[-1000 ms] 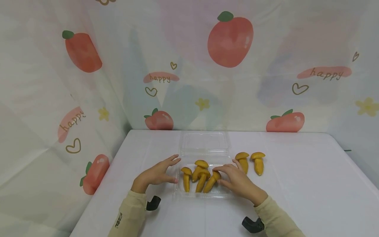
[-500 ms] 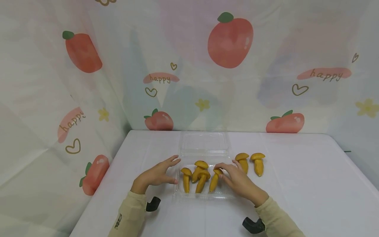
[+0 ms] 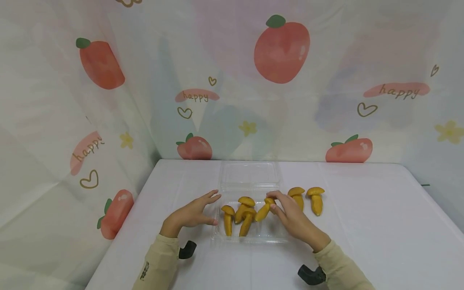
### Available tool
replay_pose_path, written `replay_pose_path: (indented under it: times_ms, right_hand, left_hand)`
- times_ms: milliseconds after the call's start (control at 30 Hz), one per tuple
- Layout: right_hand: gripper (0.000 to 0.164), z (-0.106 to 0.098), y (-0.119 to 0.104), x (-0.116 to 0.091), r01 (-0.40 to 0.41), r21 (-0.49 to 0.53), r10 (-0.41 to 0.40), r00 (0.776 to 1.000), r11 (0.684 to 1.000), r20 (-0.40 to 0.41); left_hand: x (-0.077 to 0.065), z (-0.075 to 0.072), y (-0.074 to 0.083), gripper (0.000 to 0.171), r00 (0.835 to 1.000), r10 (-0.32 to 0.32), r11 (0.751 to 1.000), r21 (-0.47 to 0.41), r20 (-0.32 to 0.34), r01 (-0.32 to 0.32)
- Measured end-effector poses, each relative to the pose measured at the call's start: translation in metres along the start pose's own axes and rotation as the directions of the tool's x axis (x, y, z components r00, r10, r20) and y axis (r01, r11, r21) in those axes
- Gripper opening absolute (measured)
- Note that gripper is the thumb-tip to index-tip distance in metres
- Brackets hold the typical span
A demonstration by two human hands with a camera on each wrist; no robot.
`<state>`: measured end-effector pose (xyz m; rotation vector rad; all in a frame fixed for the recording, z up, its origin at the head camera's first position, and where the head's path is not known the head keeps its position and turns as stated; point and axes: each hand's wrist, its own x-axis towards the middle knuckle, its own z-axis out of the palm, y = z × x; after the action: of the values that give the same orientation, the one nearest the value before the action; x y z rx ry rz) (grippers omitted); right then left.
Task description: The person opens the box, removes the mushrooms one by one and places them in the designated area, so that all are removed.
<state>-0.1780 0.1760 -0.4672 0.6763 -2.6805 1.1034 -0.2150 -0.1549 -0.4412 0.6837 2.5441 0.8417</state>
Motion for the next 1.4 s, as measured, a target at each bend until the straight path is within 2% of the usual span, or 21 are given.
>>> replay_pose_path:
  times_ms: [233, 700, 900, 1033, 1133, 1267, 1400]
  right_hand:
    - [0.024, -0.006, -0.001, 0.0, -0.012, 0.04, 0.011, 1.0, 0.999, 0.016]
    - [0.028, -0.017, -0.001, 0.0, -0.001, 0.124, 0.006, 0.999, 0.992, -0.037]
    - [0.027, -0.02, -0.001, 0.0, 0.041, 0.122, -0.026, 0.992, 0.992, -0.124]
    - [0.032, -0.021, 0.0, 0.001, 0.066, 0.168, -0.037, 0.984, 0.984, -0.172]
    - [0.038, -0.023, 0.0, 0.002, 0.055, 0.253, -0.007, 0.982, 0.966, -0.186]
    - [0.041, -0.028, -0.002, 0.003, 0.065, 0.417, 0.022, 0.979, 0.907, -0.201]
    - [0.033, -0.033, -0.002, 0.003, 0.058, 0.511, 0.059, 0.976, 0.858, -0.209]
  left_hand:
    - [0.0, 0.0, -0.001, 0.086, 1.0, 0.011, 1.0, -0.004, 0.002, -0.011]
    - [0.0, 0.0, 0.0, 0.085, 1.0, 0.001, 1.0, -0.002, -0.004, -0.001]
    - [0.0, 0.0, 0.0, 0.085, 1.0, 0.003, 1.0, 0.001, -0.005, -0.003]
    - [-0.001, 0.0, 0.001, 0.085, 1.0, 0.007, 1.0, -0.002, -0.003, -0.007]
    - [-0.002, 0.0, 0.002, 0.085, 1.0, 0.005, 1.0, -0.003, -0.003, -0.005]
    - [-0.002, 0.001, 0.003, 0.085, 1.0, -0.001, 1.0, 0.001, -0.005, 0.001]
    - [-0.002, 0.001, 0.003, 0.085, 1.0, -0.006, 1.0, -0.002, -0.004, 0.006]
